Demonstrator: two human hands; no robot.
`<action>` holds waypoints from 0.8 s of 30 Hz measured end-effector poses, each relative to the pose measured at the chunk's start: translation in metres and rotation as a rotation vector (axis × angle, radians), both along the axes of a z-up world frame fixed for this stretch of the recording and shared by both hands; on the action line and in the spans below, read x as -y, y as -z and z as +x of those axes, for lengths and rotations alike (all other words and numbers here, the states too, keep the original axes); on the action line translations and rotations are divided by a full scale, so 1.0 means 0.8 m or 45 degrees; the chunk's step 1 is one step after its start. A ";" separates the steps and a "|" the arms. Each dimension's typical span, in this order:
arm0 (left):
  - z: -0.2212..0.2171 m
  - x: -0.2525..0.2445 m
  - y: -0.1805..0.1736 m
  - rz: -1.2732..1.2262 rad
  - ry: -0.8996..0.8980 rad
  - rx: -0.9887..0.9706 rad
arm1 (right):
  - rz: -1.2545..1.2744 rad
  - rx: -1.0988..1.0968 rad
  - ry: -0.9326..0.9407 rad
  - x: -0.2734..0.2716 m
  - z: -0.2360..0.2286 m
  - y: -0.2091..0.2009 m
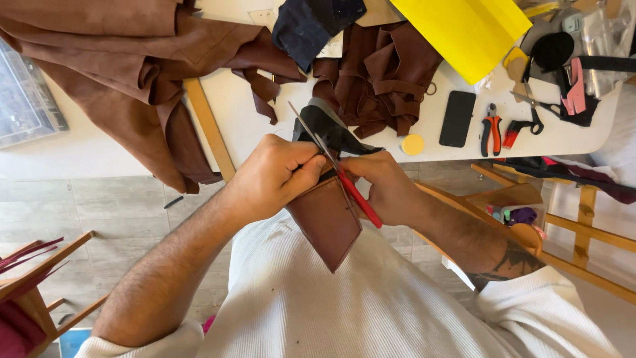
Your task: The person cuts leather components with scissors and assembles a leather waist bag, including the fine manipulation of installing a zipper slider.
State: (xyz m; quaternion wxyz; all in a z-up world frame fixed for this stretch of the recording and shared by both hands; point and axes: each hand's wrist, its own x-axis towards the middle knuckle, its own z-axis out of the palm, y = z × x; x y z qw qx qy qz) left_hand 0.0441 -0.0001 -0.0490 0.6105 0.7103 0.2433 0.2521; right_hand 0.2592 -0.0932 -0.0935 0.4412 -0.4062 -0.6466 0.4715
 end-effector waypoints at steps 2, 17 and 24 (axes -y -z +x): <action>0.002 0.002 0.000 -0.013 -0.002 -0.001 | 0.015 0.047 -0.013 -0.006 0.000 -0.010; -0.007 -0.004 0.011 -0.092 0.004 0.016 | -0.064 0.068 -0.119 -0.020 -0.004 -0.014; -0.018 -0.019 0.014 -0.087 -0.036 0.028 | -0.106 0.081 -0.067 -0.031 -0.020 -0.009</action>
